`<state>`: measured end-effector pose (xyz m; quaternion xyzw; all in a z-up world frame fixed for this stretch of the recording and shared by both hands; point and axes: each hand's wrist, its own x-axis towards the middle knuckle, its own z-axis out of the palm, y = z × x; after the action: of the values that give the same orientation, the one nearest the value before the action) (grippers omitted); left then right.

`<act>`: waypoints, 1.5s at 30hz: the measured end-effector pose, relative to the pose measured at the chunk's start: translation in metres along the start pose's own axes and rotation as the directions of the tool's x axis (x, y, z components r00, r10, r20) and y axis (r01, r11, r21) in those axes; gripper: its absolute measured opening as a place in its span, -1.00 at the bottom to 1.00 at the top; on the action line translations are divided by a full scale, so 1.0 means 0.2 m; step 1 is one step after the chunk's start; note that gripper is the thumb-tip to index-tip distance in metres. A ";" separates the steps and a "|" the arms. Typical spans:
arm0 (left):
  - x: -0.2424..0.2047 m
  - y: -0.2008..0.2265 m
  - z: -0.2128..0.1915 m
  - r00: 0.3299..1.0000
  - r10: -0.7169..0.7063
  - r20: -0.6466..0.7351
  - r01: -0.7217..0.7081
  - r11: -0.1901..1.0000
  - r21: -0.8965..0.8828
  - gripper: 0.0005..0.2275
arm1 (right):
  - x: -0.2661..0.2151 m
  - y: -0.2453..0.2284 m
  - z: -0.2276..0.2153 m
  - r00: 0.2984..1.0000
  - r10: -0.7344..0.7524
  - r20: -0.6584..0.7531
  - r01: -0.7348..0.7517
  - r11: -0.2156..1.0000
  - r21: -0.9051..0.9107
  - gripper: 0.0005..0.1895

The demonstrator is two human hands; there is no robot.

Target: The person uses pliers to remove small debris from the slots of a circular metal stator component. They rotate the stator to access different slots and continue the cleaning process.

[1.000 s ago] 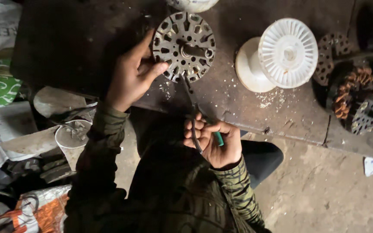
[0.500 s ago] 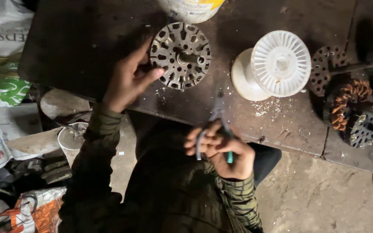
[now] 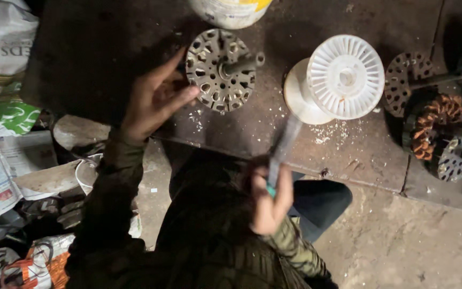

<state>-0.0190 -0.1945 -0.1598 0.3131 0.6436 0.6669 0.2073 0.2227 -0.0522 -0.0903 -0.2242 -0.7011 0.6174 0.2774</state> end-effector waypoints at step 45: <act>0.02 0.10 0.08 0.975 0.190 -0.116 -0.144 0.936 0.322 -0.83 | -0.08 0.18 -0.12 0.939 -0.170 0.299 0.340 0.588 -0.734 -0.55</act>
<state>-0.0079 -0.1811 -0.1394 0.3458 0.7252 0.5933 0.0503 0.2501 -0.0407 -0.1250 -0.1560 -0.9463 0.2270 0.1690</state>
